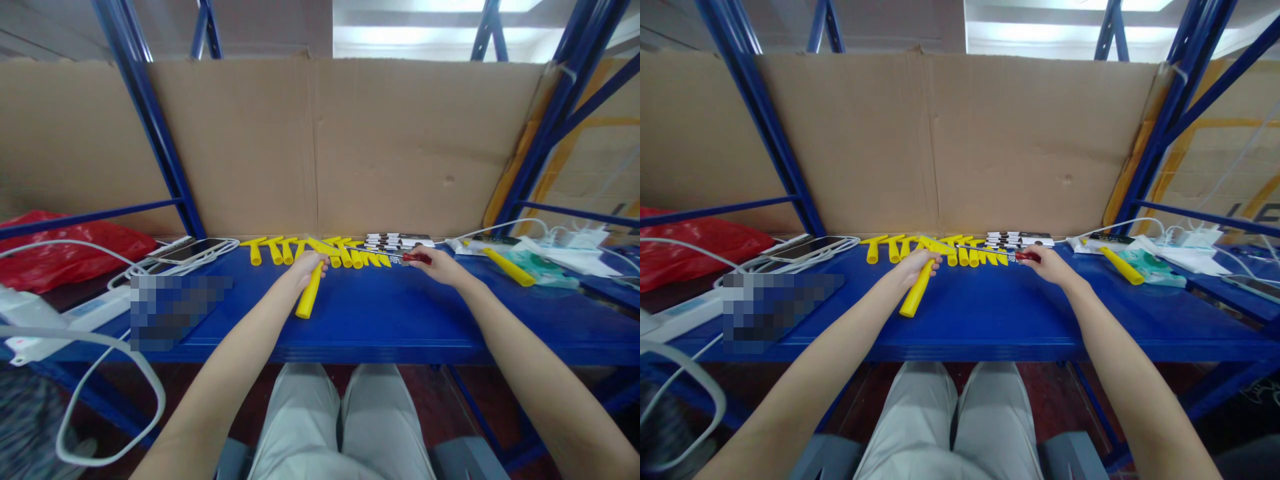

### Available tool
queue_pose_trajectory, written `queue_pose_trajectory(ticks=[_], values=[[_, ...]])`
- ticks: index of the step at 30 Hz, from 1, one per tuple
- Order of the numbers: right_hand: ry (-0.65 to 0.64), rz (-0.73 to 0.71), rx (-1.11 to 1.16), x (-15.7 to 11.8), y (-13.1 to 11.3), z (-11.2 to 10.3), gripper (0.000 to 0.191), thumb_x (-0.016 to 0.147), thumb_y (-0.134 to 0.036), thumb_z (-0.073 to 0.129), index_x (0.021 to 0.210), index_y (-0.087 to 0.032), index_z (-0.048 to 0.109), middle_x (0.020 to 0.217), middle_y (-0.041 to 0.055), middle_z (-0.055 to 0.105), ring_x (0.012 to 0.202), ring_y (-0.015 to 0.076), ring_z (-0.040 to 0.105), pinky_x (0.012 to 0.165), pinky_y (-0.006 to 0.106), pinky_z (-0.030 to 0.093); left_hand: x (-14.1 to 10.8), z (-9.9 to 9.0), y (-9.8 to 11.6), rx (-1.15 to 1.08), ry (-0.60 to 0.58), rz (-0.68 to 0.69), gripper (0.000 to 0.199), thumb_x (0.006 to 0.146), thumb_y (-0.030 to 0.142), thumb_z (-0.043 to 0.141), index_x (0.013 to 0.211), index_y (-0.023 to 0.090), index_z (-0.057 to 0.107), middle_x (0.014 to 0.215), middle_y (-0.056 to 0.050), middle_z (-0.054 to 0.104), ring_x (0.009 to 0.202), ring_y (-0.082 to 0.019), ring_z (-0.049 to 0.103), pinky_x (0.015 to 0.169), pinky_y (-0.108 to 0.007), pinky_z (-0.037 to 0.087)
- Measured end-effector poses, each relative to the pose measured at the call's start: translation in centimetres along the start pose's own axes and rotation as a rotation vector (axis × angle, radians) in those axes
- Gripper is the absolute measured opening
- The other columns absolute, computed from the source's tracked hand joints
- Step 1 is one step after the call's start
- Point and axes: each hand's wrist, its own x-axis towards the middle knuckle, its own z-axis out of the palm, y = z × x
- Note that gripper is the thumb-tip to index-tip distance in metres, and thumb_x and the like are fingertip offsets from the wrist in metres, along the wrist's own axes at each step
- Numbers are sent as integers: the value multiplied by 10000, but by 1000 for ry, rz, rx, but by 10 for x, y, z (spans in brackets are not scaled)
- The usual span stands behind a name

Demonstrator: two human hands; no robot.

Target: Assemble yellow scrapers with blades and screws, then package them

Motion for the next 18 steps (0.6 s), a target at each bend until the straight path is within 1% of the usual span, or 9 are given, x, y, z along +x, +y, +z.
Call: queue_pose_trajectory(ticks=[7,14,18], values=[[-4,-43,-85,3,-6,5,199,805,-306,503,910,-189,625,921,99,679,823,227,617,761,347,473,4,0,-5,70,2,-13,180,709,-23,503,722,154,475,472,48,472,349,-61,396,348,-166,291],[-4,-44,-104,3,-8,5,196,806,-303,503,915,-194,626,919,99,679,817,232,618,748,350,475,3,2,-6,65,-5,6,185,728,-22,473,682,157,466,460,44,467,337,-58,394,338,-167,282],[-7,-41,-115,3,-10,4,194,811,-302,493,915,-201,623,919,95,680,816,232,619,742,348,474,3,3,-6,63,-5,11,193,720,-20,497,660,159,458,461,40,466,337,-56,392,340,-165,279]])
